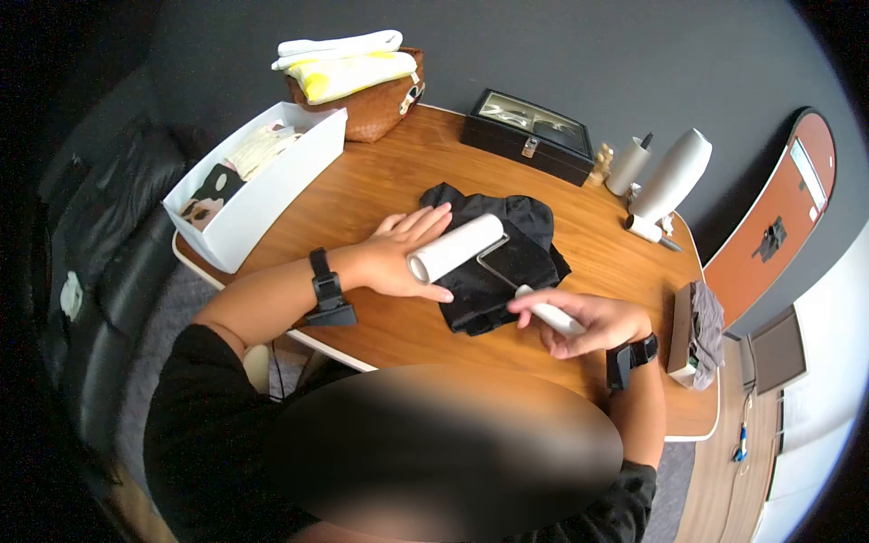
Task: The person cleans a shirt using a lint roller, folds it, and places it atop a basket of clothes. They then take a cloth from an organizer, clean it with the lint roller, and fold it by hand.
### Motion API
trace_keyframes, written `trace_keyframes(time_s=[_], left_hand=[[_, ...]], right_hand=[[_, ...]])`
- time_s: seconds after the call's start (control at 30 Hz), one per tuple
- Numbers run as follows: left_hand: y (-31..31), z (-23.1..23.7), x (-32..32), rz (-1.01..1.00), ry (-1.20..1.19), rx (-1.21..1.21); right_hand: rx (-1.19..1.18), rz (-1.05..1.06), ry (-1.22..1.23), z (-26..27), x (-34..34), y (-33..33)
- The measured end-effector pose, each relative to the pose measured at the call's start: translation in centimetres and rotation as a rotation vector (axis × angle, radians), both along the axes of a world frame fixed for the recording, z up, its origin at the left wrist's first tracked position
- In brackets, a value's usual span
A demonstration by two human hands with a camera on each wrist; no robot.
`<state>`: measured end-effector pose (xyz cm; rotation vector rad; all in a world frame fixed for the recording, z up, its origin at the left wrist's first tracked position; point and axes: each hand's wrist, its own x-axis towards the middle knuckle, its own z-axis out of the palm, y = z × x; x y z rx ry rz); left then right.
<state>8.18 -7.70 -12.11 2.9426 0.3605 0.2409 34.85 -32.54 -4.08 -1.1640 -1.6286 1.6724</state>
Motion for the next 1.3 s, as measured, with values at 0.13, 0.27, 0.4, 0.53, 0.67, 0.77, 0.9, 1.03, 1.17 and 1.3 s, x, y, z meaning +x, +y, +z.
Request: trace_keyframes(time_s=[0.13,0.27,0.4,0.53,0.67,0.77,0.9,1.03,1.17,1.3], left_hand=[[0.0,0.2,0.0,0.003,0.051,0.013],[0.1,0.3,0.0,0.006,0.046,0.014],[0.2,0.2,0.0,-0.002,0.039,-0.016],[0.5,0.4,-0.1,-0.035,0.066,-0.020],[0.4,1.1,-0.5,-0.054,0.104,-0.131],[0.7,1.1,-0.2,-0.049,0.146,-0.095],[0.9,1.1,-0.1,-0.025,0.130,-0.087],[1.1,1.2,-0.1,-0.040,0.128,-0.090],[1.1,0.4,-0.2,-0.036,0.086,-0.078],[1.2,0.5,-0.2,-0.038,0.061,-0.033]], right_hand=[[0.094,0.207,0.069,-0.8,1.4,0.2],[0.165,0.141,0.113,0.5,2.6,-1.6],[0.220,0.113,-0.055,1.5,2.1,-2.2],[0.324,-0.081,-0.096,0.5,-0.4,-1.6],[0.383,-0.204,-0.108,-1.2,-1.3,0.1],[0.472,-0.283,-0.134,-2.5,-1.4,0.9],[0.586,-0.301,-0.165,-4.0,-1.6,2.0],[0.615,-0.330,-0.244,-2.7,-2.5,1.5],[0.650,-0.334,-0.339,-1.0,-1.6,0.1],[0.625,-0.367,-0.406,-0.3,-0.3,-1.0]])
